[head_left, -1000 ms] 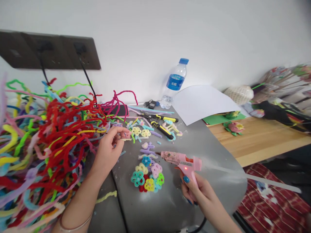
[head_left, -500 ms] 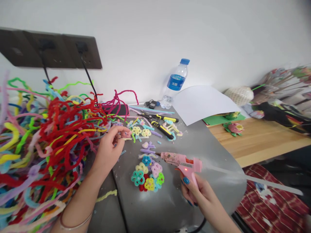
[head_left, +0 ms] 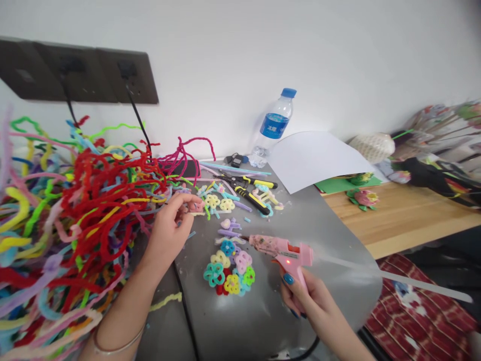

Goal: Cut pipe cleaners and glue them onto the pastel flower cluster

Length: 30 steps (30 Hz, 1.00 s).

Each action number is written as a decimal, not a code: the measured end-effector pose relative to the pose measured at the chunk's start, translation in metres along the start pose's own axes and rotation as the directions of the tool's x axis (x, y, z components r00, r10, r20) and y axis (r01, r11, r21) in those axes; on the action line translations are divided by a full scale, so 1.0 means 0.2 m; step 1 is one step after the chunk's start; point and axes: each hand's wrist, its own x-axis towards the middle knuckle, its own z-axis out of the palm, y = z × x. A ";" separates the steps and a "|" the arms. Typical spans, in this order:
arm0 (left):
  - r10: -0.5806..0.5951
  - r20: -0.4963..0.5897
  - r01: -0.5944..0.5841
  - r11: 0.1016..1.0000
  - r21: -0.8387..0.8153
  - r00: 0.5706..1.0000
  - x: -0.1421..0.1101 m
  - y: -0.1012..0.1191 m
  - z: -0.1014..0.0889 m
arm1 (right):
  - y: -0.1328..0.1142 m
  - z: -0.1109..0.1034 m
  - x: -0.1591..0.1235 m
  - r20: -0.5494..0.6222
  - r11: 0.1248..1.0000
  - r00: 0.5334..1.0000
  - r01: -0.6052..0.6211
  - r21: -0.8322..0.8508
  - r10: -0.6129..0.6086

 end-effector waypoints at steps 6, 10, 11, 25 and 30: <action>-0.013 0.004 0.013 1.000 -0.001 1.000 0.00 0.01 0.00 | 0.03 0.01 -0.01 -0.056 1.000 0.998 0.011 0.021 -0.010; -0.018 0.005 0.018 1.000 0.003 1.000 0.01 0.01 0.00 | 0.06 0.01 -0.01 -0.071 0.999 0.997 0.030 0.027 -0.028; -0.018 0.006 0.018 1.000 0.002 1.000 0.01 0.01 0.00 | 0.06 0.01 -0.01 -0.078 0.999 0.996 0.035 0.026 -0.033; -0.020 0.008 0.020 1.000 0.005 1.000 0.00 0.02 0.00 | 0.03 -0.01 -0.01 -0.018 0.999 0.999 0.034 -0.012 -0.034; -0.022 0.007 0.022 1.000 -0.003 1.000 0.00 0.01 0.00 | 0.01 0.00 0.00 -0.029 0.999 0.999 0.031 -0.006 -0.031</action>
